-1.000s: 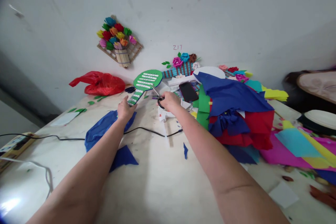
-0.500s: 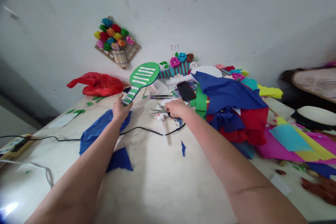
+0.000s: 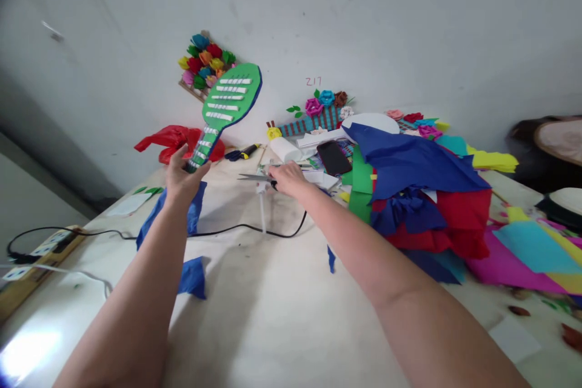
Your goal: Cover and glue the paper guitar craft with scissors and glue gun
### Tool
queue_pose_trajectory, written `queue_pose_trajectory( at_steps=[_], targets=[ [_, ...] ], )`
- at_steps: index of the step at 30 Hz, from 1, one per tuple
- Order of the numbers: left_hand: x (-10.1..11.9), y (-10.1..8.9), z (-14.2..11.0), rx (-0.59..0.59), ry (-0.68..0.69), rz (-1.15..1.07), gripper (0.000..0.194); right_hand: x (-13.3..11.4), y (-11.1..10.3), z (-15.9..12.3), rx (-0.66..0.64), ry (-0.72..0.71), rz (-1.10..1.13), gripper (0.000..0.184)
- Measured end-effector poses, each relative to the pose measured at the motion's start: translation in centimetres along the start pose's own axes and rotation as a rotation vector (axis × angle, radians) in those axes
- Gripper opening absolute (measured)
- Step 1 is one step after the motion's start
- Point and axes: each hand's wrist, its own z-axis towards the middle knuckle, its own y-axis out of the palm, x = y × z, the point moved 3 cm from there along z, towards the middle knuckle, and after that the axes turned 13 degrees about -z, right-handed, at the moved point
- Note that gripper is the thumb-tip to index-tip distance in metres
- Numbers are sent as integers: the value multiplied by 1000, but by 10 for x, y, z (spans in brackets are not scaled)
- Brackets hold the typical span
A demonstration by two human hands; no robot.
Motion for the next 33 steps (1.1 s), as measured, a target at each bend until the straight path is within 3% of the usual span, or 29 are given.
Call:
queue_pose_trajectory(
  at_steps=[4,9,14,18,22,26,27,30,33],
  targets=[
    [15,-11,6,-5,3,2,69,-39,7,42,-25,35,45,26],
    [27,-10,3,-48,14,-9,71,-88,17,80,-43,110,152,28],
    [25,-5,-3,-91,20,-12,69,-127,22,96,11,45,206,32],
    [24,-2,-5,-117,19,-10,69,-136,15,91,57,-4,173,30],
    [22,3,-6,-118,-9,-20,70,-108,6,62,109,-70,68,31],
    [12,16,-11,-145,-64,15,72,-41,3,20,-127,-255,92,32],
    [10,21,-13,-161,-63,25,71,-20,1,10,-209,-240,117,30],
    [7,37,-24,-254,-82,106,70,33,-15,-16,-367,-192,320,38],
    [9,55,-40,-374,-99,225,69,58,-35,-32,-402,-137,614,42]
  ],
)
